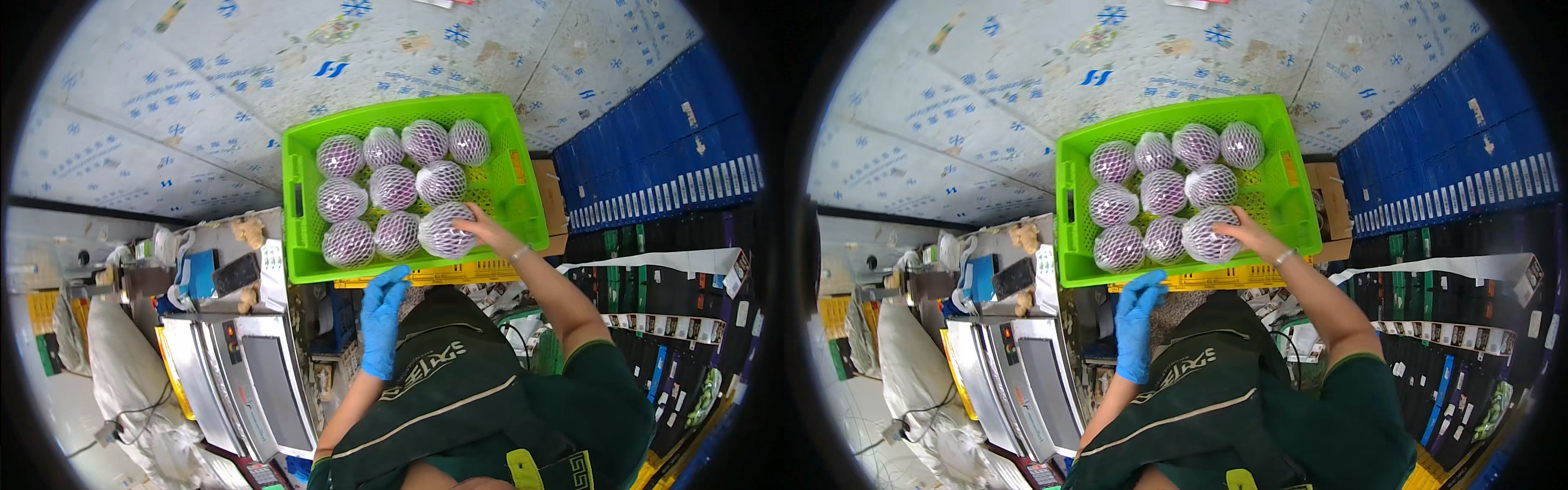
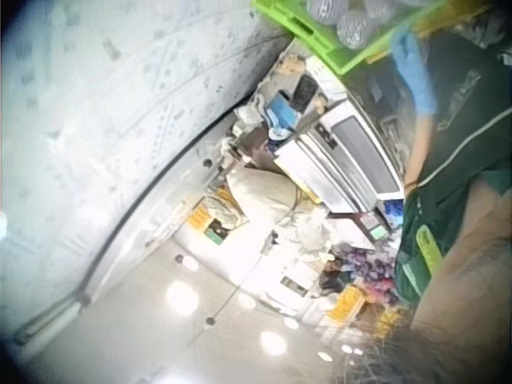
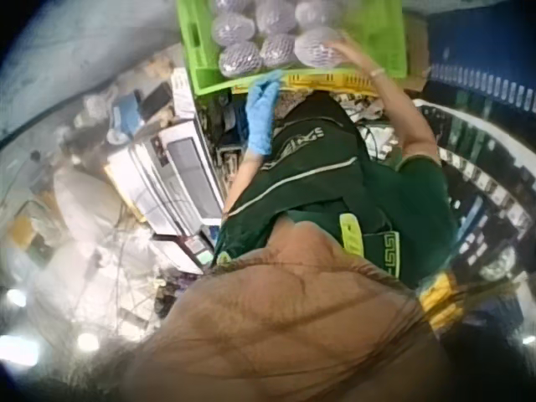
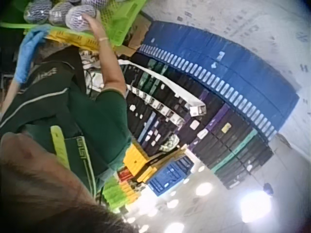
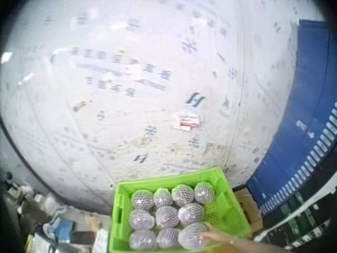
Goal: The person sorts whole red cabbages by hand, places them individually into protective foam mesh sleeves, weighs them on a digital scale, and applies adhesive labels to the packaged produce before placing them into a green plastic crate.
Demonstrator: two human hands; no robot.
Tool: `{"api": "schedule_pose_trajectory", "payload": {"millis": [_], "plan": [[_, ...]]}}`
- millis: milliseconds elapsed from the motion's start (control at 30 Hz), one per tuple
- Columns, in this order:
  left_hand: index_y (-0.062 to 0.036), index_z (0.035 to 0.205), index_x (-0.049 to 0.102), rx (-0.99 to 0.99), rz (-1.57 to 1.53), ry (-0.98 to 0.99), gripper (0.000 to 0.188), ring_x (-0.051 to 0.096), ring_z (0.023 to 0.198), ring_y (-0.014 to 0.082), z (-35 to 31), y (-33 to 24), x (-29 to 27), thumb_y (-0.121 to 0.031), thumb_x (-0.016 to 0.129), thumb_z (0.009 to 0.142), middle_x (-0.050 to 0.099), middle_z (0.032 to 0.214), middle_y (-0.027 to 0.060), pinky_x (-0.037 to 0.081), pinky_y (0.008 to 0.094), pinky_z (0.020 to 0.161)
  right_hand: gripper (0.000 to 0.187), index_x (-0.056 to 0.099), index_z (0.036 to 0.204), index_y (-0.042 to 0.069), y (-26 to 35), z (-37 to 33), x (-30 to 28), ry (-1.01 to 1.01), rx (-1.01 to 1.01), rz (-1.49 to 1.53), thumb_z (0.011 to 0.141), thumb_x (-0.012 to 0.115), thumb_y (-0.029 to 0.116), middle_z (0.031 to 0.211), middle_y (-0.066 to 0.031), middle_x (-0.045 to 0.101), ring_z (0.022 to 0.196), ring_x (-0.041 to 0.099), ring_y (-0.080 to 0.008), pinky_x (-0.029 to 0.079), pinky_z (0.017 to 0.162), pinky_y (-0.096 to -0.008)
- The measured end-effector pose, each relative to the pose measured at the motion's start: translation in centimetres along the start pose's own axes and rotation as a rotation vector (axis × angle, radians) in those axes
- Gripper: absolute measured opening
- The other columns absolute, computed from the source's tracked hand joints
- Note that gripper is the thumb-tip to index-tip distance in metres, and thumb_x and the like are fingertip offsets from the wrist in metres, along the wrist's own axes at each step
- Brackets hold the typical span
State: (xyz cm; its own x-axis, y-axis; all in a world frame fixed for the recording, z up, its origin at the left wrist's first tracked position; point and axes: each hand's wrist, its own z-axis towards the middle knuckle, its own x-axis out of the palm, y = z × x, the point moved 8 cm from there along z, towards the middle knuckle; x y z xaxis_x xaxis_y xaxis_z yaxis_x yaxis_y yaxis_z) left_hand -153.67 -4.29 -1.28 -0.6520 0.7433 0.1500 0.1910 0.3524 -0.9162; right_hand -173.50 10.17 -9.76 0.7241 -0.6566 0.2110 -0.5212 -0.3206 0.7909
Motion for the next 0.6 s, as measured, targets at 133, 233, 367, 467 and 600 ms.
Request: {"api": "schedule_pose_trajectory", "payload": {"millis": [133, 233, 367, 467, 600], "plan": [[-0.0017, 0.114, 0.062, -0.049, 0.217, 0.202, 0.022, 0.06, 0.098, 0.0123, 2.2, 2.0, 7.3, -0.004, 0.057, 0.092, 0.065, 0.113, 0.0057, 0.047, 0.0259, 0.088, 0.114, 0.017, 0.145, -0.01, -9.1, 8.7, -5.6, -0.15, 0.156, -0.297, 0.073, 0.068, 0.062, 0.141, -0.0297, 0.04, 0.133, 0.039, -0.0345, 0.032, 0.111, -0.0409], [0.0007, 0.111, 0.064, -0.019, 0.336, 0.287, 0.021, 0.06, 0.1, 0.014, 3.9, 2.4, 11.5, -0.003, 0.057, 0.092, 0.065, 0.109, 0.0062, 0.045, 0.027, 0.093, 0.124, 0.012, 0.147, -0.009, -11.9, 11.9, -7.4, -0.047, 0.236, -0.478, 0.07, 0.062, 0.075, 0.151, -0.0309, 0.021, 0.14, 0.025, -0.0384, 0.024, 0.115, -0.0413], [0.0005, 0.106, 0.067, -0.075, 0.422, 0.486, 0.019, 0.06, 0.097, 0.0171, 5.2, 5.5, 13.6, -0.007, 0.056, 0.092, 0.065, 0.105, 0.0092, 0.046, 0.0281, 0.089, 0.101, 0.036, 0.141, -0.005, -14.1, 12.9, -6.7, -0.153, 0.122, -0.514, 0.073, 0.066, 0.064, 0.144, -0.0293, 0.037, 0.132, 0.039, -0.0414, 0.032, 0.111, -0.0435], [0.003, 0.101, 0.067, -0.146, 0.47, 0.469, 0.019, 0.062, 0.09, 0.0173, 5.4, 6.1, 13.3, -0.007, 0.053, 0.094, 0.068, 0.1, 0.0093, 0.048, 0.0292, 0.084, 0.077, 0.046, 0.138, 0.003, -3.6, 3.0, -5.7, -0.295, -0.353, -0.408, 0.079, 0.072, 0.046, 0.14, -0.0222, 0.044, 0.129, 0.044, -0.0355, 0.036, 0.107, -0.043], [0.0015, 0.1, 0.067, -0.115, 0.581, 0.526, 0.019, 0.063, 0.085, 0.0152, 6.5, 4.8, 14.2, -0.009, 0.053, 0.093, 0.068, 0.098, 0.0089, 0.049, 0.0282, 0.079, 0.053, 0.05, 0.132, 0.004, 0.5, -20.6, -21.5, -1.266, -0.657, -0.116, 0.085, 0.068, 0.02, 0.134, -0.015, 0.049, 0.123, 0.048, -0.027, 0.039, 0.102, -0.037]]}}
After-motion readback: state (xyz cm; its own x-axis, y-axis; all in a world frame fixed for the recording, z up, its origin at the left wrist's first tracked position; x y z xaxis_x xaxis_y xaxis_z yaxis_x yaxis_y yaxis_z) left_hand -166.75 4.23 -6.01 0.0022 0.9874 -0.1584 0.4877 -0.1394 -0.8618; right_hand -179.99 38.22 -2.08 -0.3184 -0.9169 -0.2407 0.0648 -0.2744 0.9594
